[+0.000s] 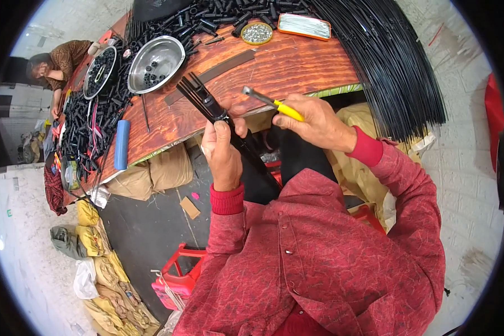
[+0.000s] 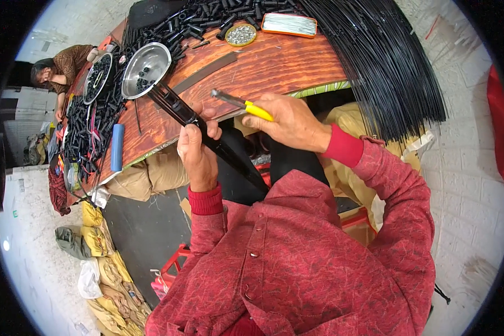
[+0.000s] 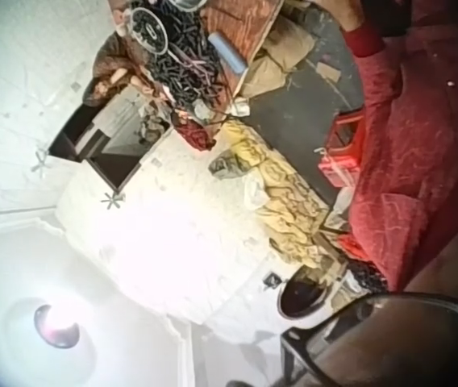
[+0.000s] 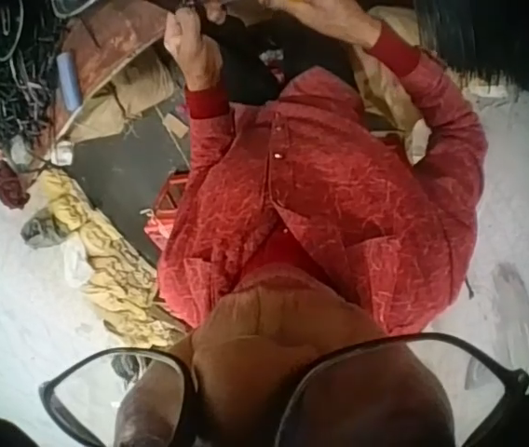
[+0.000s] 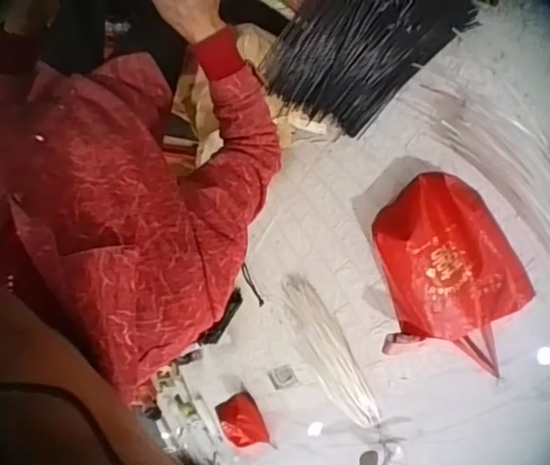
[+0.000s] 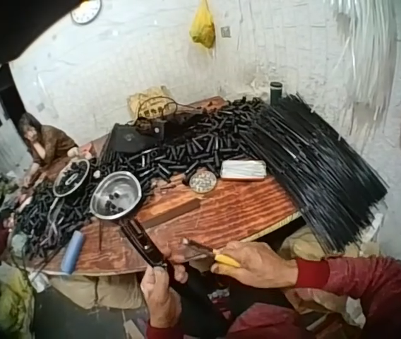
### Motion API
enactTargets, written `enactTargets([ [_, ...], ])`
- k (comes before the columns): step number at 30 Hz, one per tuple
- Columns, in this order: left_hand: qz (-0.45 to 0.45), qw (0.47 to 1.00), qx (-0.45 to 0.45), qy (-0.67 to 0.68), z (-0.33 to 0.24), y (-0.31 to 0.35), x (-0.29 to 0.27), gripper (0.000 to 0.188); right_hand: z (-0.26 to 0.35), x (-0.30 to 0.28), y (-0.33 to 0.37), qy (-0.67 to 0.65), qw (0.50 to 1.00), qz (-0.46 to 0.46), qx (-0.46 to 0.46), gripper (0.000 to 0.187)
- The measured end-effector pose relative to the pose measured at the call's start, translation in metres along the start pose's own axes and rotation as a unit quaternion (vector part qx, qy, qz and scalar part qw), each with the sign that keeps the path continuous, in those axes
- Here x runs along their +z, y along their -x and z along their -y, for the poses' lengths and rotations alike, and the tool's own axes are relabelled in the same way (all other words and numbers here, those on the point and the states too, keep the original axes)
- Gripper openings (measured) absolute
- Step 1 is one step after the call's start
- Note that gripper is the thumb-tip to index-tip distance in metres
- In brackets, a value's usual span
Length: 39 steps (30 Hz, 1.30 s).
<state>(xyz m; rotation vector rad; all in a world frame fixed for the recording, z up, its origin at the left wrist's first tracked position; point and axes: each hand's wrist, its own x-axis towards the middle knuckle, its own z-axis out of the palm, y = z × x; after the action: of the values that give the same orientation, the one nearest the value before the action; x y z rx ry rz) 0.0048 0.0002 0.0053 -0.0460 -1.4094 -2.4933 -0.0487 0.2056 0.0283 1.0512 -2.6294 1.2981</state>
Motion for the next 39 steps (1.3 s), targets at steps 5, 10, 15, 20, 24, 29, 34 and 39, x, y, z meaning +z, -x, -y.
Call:
enactTargets([
  [5,0.065,0.997,-0.018,0.043,-0.002,0.002,-0.009,0.059,-0.024,-0.012,-0.015,0.039,0.987,0.113,0.11,0.033],
  [10,0.065,0.996,-0.019,0.052,-0.002,-0.004,-0.013,0.059,-0.056,-0.006,-0.015,0.17,0.982,0.035,0.079,0.033],
  [15,0.073,0.995,-0.026,0.056,-0.001,-0.009,-0.014,0.053,-0.077,-0.005,-0.021,0.279,0.959,-0.025,0.046,0.032],
  [20,0.036,0.999,-0.012,0.013,-0.002,-0.011,-0.017,0.051,-0.044,-0.016,-0.023,-0.337,0.912,0.138,0.191,0.028],
  [24,0.024,1.0,-0.017,0.004,0.0,-0.011,-0.016,0.05,0.003,-0.031,-0.017,-0.379,0.859,0.278,0.204,0.035],
  [29,0.037,0.999,-0.021,0.006,-0.001,-0.007,-0.011,0.05,0.012,-0.029,-0.019,-0.384,0.86,0.302,0.148,0.029],
  [34,0.035,0.999,-0.024,-0.015,-0.006,-0.001,-0.001,0.049,0.017,-0.029,-0.018,-0.362,0.871,0.296,0.154,0.027],
  [39,0.032,0.999,-0.019,-0.022,-0.003,0.001,-0.005,0.047,0.023,-0.036,-0.019,-0.363,0.865,0.311,0.151,0.029],
])
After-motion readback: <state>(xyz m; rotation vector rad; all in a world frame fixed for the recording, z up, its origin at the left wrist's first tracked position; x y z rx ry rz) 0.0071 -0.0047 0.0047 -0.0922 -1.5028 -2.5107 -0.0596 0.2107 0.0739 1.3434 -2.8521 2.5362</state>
